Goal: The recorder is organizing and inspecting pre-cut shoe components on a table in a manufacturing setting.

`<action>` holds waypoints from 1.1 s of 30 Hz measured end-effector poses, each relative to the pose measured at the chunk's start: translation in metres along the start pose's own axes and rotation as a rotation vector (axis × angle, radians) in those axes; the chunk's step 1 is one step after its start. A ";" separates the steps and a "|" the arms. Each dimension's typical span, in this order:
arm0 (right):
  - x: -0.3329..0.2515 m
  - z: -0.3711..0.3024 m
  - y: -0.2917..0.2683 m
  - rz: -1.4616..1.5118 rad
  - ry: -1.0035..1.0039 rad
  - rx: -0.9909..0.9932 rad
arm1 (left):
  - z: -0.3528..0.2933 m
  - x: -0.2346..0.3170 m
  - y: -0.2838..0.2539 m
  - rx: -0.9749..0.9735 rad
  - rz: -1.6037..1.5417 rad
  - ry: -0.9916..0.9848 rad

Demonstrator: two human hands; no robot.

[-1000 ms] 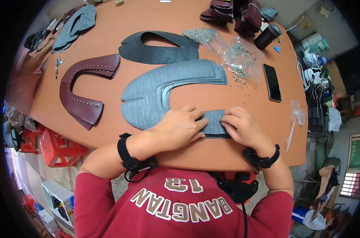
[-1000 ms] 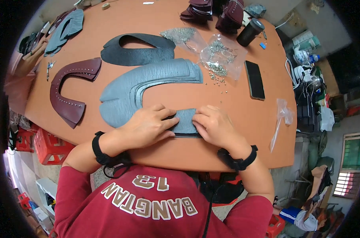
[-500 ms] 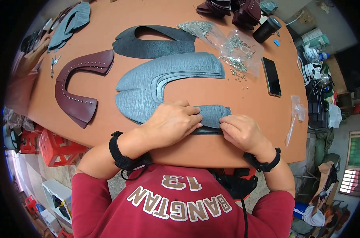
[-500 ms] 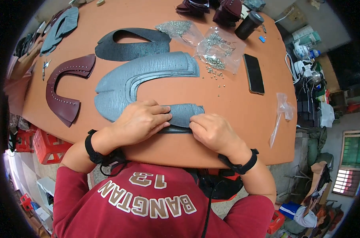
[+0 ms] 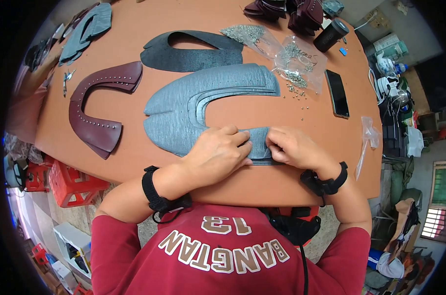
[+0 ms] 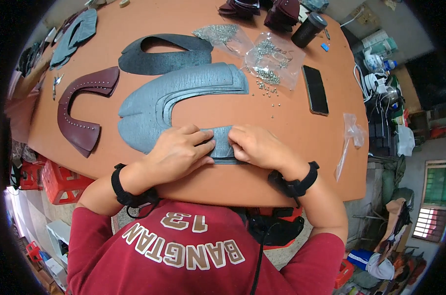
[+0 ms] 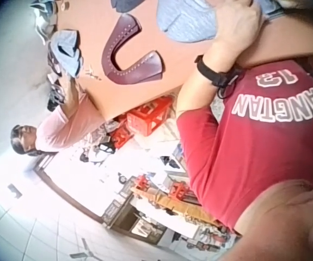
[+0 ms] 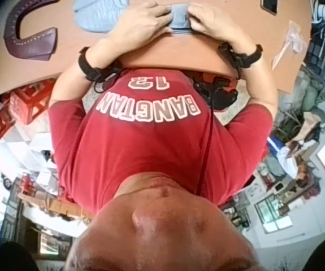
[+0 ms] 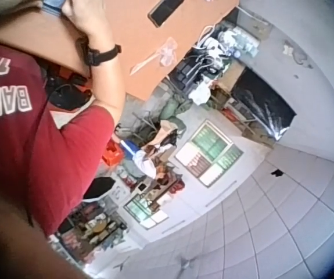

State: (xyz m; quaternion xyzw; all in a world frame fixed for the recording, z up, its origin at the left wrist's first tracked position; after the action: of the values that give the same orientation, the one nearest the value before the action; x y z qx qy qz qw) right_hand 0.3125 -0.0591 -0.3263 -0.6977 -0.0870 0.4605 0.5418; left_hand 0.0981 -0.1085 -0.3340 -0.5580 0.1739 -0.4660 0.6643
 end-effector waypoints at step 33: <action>-0.043 -0.052 0.006 -0.446 -0.009 -0.037 | -0.035 -0.051 -0.010 0.547 -0.207 -0.413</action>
State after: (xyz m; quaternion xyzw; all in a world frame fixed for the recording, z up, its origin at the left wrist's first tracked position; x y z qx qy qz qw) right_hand 0.3242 -0.1231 -0.3089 -0.6687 -0.2501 0.3308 0.6171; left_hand 0.0418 -0.0865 -0.3506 -0.4566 -0.1527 -0.4376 0.7594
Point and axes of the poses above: each hand's wrist, its own z-axis towards the middle knuckle, its own y-axis out of the palm, x = y × z, the point moved 1 cm from there along z, towards the middle knuckle, and after that the axes turned 9 degrees about y, right-handed, at the moved point
